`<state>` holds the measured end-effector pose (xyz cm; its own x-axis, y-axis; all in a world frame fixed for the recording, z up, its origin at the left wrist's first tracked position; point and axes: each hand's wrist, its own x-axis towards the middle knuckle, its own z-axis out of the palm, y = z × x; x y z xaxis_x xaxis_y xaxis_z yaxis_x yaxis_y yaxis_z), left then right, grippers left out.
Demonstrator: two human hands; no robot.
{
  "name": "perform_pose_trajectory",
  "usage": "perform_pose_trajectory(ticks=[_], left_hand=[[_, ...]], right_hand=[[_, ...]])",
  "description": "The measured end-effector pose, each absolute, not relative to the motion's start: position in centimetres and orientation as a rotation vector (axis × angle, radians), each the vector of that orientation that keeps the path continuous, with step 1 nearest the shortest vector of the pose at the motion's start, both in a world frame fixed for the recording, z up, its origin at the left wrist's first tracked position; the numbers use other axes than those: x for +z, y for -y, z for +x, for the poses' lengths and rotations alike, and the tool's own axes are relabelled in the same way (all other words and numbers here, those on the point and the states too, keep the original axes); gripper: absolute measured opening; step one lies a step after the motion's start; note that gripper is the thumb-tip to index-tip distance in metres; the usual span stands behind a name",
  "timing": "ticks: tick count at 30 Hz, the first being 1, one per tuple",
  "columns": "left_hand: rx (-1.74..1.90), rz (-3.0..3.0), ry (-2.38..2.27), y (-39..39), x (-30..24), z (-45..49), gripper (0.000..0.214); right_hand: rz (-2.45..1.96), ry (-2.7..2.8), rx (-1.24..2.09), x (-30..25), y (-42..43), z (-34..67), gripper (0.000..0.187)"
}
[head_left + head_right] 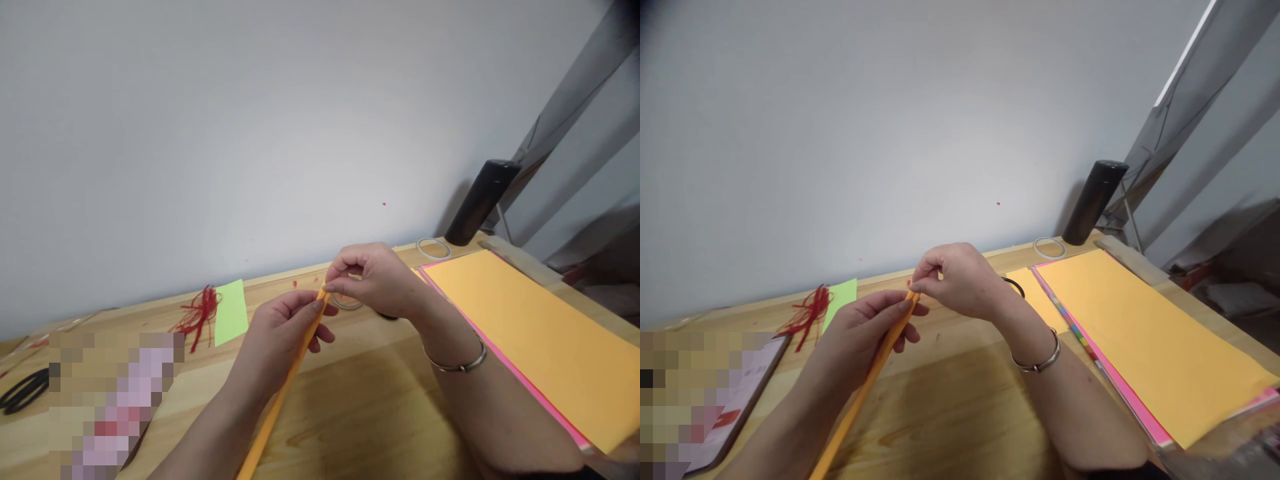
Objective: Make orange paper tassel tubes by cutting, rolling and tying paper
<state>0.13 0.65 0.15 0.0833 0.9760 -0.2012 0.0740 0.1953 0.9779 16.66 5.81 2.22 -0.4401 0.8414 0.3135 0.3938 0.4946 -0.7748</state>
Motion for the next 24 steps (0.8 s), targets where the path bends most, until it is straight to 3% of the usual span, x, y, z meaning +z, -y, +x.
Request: perform_pose_trajectory(ticks=[10, 24], left_hand=[[0.96, 1.164, -1.274, -0.55, -0.05, -0.01, 0.025], [0.882, 1.164, -1.261, -0.52, 0.09, 0.45, 0.02]], right_hand=[[-1.037, 1.933, 0.963, 2.05, -6.19, 17.15, 0.019], [-0.953, 1.799, 1.031, 2.19, -6.23, 16.96, 0.01]])
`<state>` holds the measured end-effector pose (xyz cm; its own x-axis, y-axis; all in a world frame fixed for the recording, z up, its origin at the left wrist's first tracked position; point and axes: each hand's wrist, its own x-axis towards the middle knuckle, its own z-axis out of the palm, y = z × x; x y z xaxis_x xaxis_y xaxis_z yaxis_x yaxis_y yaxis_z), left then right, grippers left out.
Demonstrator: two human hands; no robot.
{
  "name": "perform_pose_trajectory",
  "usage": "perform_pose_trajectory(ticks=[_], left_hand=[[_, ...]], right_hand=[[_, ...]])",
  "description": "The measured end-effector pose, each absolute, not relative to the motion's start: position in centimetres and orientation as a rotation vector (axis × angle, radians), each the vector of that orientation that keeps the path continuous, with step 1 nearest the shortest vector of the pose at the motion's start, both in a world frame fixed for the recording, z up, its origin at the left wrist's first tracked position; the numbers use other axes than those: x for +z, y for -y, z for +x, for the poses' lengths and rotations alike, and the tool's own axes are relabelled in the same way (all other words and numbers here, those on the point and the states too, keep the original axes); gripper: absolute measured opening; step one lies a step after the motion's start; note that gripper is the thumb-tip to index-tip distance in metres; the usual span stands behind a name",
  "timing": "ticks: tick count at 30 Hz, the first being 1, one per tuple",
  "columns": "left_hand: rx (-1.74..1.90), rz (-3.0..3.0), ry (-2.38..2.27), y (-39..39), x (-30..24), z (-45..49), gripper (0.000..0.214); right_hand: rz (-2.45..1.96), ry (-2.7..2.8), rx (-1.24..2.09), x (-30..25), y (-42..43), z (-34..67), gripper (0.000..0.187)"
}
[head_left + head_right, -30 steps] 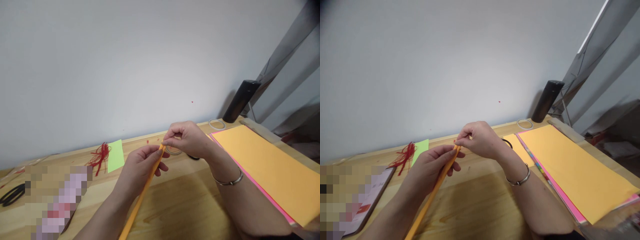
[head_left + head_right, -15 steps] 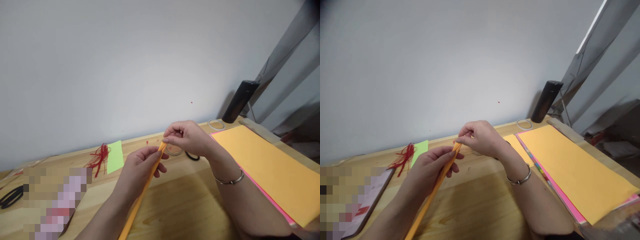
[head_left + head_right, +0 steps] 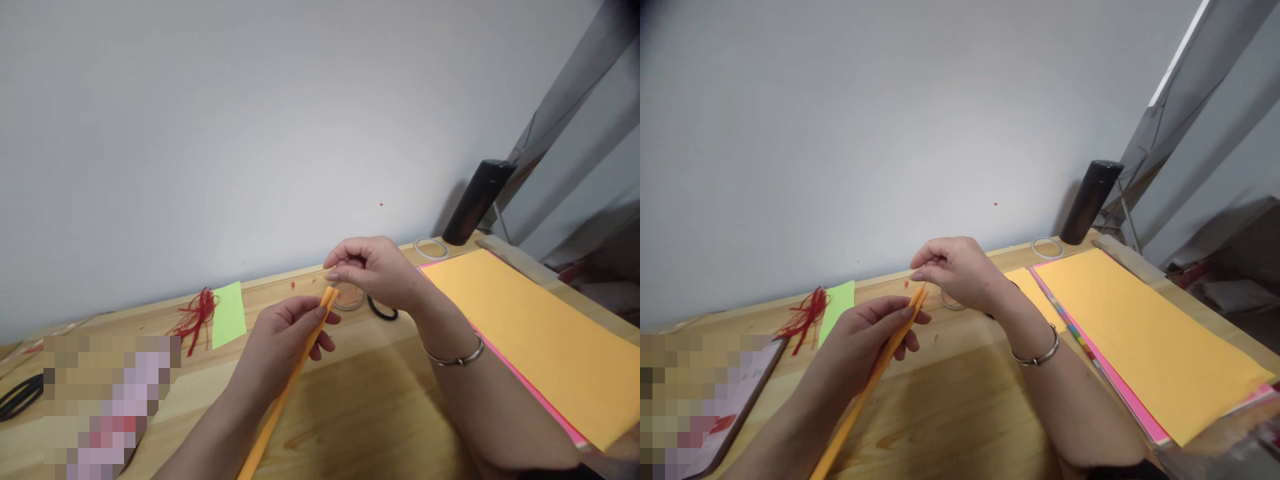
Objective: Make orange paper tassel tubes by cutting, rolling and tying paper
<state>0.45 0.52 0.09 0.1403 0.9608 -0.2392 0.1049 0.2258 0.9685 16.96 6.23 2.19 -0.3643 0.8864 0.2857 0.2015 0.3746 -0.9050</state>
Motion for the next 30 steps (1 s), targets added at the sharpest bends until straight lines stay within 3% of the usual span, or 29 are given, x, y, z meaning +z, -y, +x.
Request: perform_pose_trajectory(ticks=[16, 22, 30], left_hand=[[0.918, 1.102, -1.134, -0.3, 0.0, 0.3, 0.018], [0.946, 1.046, -1.085, -0.9, -0.5, -0.3, 0.019], [1.046, 0.946, -1.115, -1.6, -0.3, -0.9, 0.02]], right_hand=[[-0.978, 1.824, 1.043, 0.9, -8.0, 17.0, 0.012], [-1.167, 1.731, 0.49, 0.4, -8.7, 17.5, 0.015], [-1.062, 1.498, 1.034, 2.0, -6.9, 15.7, 0.014]])
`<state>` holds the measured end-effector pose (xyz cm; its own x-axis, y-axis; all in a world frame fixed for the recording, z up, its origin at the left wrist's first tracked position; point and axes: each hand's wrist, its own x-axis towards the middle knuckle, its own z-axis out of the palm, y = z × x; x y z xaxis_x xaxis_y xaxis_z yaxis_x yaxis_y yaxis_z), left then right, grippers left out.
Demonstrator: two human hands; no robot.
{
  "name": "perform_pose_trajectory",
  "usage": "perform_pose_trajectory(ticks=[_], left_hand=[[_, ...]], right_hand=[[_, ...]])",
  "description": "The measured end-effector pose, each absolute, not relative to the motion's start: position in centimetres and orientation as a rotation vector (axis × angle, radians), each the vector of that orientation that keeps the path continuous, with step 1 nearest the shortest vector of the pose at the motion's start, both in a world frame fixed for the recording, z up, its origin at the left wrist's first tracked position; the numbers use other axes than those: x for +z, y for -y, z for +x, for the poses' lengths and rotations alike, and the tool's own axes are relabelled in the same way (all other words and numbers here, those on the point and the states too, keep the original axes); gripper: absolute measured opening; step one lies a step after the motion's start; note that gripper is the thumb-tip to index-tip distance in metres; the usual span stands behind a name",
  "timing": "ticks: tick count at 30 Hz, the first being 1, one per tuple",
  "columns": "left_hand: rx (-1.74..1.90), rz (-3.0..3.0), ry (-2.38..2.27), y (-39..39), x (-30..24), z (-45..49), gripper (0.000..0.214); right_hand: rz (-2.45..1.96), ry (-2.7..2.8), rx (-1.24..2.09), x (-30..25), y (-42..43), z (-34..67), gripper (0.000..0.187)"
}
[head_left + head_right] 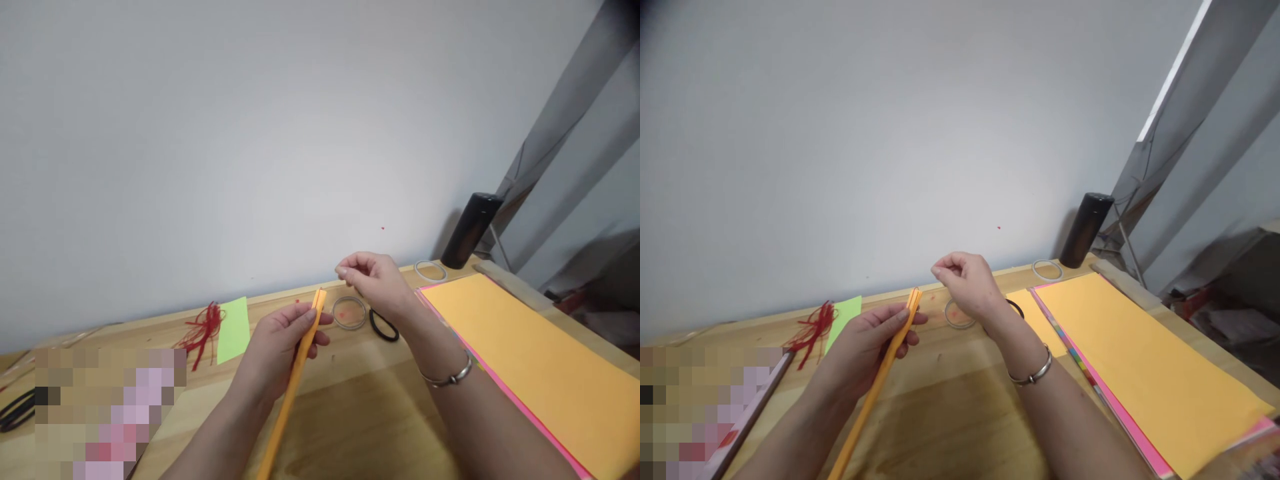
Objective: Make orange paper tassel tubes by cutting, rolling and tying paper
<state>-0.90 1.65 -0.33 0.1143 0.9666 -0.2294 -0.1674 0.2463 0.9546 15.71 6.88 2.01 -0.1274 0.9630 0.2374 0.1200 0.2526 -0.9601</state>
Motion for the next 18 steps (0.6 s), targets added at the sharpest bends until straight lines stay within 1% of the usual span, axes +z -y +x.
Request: perform_pose_trajectory(ticks=[3, 5, 7, 11, 18], left_hand=[[1.064, 0.929, -1.12, -1.7, -0.1, -1.1, 0.02], [1.074, 0.92, -1.103, -1.7, -0.1, -1.1, 0.019], [1.082, 0.914, -1.085, -1.8, 0.0, -1.2, 0.019], [1.108, 0.904, -1.069, -2.0, 0.0, -1.3, 0.018], [1.134, 0.894, -1.048, -2.0, -0.1, -1.5, 0.018]], right_hand=[[-1.036, 1.365, 1.32, 1.3, -6.4, 14.6, 0.018], [-1.022, 1.32, 1.444, 0.7, -6.2, 14.0, 0.022], [-1.002, 1.311, 1.42, 0.3, -6.0, 13.7, 0.022], [-0.993, 1.362, 1.269, 0.3, -5.7, 13.6, 0.017], [-0.937, 1.424, 1.335, 0.2, -5.4, 13.3, 0.013]])
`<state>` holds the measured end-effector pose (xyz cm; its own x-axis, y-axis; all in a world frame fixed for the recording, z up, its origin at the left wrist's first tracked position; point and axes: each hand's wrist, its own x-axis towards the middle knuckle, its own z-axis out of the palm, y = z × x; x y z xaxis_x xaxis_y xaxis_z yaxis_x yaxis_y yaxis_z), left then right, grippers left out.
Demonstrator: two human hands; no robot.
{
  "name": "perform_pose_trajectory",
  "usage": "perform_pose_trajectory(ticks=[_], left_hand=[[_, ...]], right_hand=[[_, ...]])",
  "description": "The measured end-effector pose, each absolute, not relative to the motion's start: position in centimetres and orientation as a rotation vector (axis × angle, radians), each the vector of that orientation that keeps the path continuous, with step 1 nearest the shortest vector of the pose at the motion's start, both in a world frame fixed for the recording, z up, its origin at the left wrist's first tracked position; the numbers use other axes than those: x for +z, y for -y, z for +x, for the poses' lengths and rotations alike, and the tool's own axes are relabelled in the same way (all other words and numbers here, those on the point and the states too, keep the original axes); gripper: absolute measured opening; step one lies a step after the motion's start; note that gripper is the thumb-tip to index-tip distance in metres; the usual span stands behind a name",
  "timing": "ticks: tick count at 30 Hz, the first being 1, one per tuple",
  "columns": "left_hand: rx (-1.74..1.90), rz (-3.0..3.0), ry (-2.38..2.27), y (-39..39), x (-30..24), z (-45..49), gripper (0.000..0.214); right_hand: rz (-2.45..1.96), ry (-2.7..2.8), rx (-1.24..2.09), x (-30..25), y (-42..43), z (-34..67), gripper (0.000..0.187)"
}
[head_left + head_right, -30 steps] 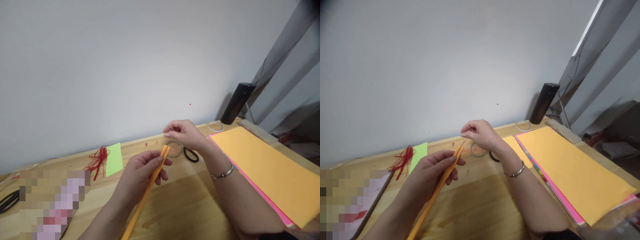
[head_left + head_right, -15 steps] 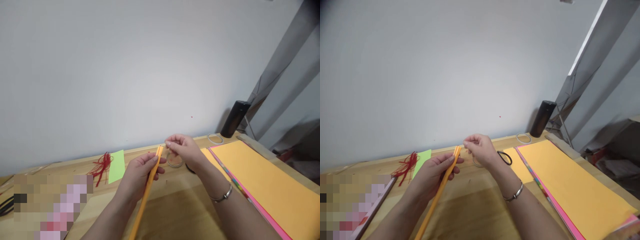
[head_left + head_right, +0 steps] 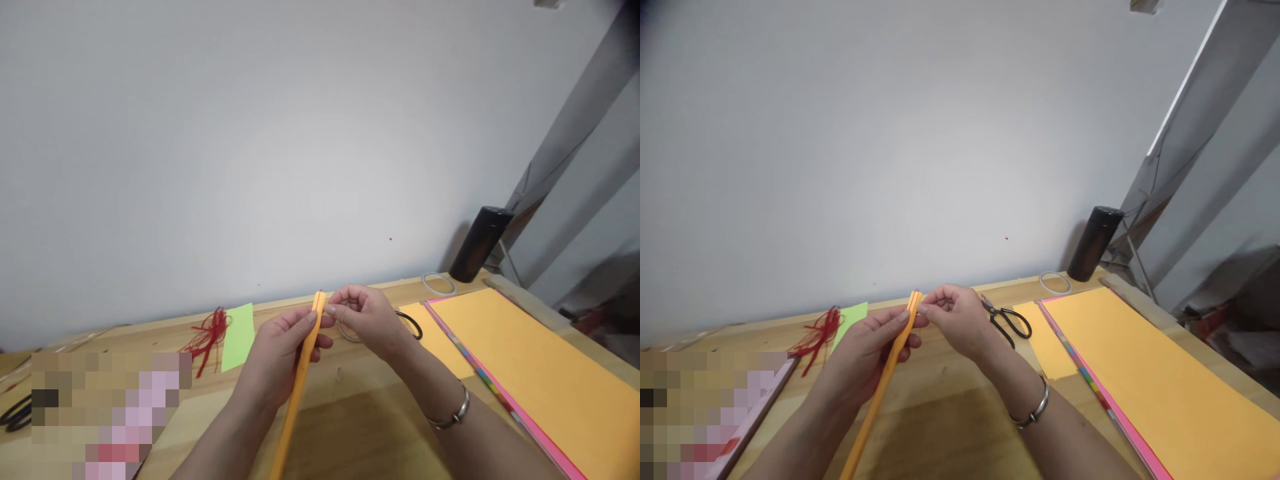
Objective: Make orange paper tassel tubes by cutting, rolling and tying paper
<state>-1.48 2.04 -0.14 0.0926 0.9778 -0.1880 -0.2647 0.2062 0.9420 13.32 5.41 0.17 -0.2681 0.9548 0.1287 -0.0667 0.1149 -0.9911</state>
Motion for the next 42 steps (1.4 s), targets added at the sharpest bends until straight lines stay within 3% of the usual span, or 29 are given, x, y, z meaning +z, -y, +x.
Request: perform_pose_trajectory(ticks=[42], left_hand=[[1.097, 0.967, -1.041, -1.29, 0.06, -1.0, 0.022]], right_hand=[[-0.912, 1.311, 1.546, 0.46, -5.22, 13.06, 0.021]])
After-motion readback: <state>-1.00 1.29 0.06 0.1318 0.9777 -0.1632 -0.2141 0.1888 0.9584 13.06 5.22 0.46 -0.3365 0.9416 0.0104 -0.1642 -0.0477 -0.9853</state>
